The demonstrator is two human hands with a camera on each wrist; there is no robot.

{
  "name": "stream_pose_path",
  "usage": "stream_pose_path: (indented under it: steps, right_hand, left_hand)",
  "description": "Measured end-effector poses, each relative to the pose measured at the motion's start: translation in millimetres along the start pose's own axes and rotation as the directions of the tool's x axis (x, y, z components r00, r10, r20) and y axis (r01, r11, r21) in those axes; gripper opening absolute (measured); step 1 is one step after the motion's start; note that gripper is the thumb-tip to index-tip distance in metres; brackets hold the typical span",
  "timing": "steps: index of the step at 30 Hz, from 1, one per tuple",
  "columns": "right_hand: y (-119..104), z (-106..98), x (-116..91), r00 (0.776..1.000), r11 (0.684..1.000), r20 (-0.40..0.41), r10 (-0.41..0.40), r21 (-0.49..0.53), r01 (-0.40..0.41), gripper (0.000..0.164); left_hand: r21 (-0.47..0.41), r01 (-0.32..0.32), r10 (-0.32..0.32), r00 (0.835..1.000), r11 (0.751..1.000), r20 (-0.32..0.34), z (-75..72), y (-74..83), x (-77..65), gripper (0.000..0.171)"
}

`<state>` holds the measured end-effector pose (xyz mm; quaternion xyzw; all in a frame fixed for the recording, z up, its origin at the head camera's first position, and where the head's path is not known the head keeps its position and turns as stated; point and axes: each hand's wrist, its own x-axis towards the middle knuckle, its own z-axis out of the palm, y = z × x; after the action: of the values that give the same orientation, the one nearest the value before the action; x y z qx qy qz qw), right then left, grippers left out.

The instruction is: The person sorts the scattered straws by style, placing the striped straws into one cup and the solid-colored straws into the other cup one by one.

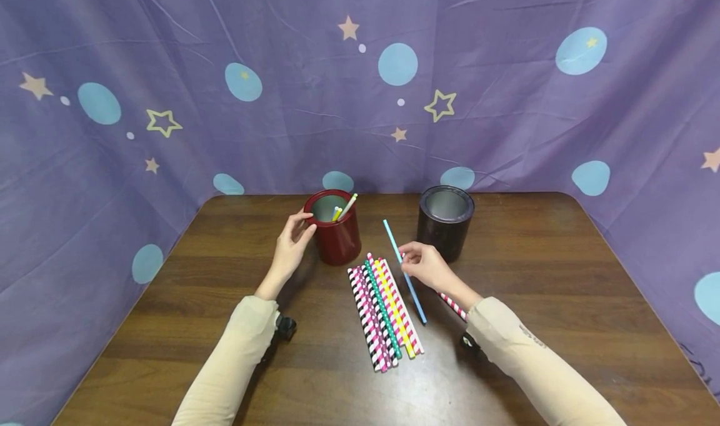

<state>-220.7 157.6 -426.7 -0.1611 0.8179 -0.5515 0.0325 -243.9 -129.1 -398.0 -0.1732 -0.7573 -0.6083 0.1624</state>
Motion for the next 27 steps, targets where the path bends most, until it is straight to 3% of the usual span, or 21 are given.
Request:
stream_pose_path:
  steps: [4,12,27]
  right_hand:
    - [-9,-3,1,1.000,1.000,-0.026,0.009,0.010,-0.008,0.030]
    - [-24,-7,4,0.994,0.995,-0.068,-0.083,0.045,0.086,0.026]
    - [-52,-12,15,0.977,0.974,-0.160,-0.140,0.157,0.165,0.019]
  left_hand:
    - [-0.009,-0.013,0.013,1.000,1.000,-0.001,0.2,-0.8,0.1,0.030]
    - [-0.003,-0.016,0.016,1.000,1.000,-0.003,-0.3,-3.3,-0.6,0.030]
    - [-0.004,-0.011,0.011,1.000,1.000,-0.004,-0.5,-4.5,-0.9,0.030]
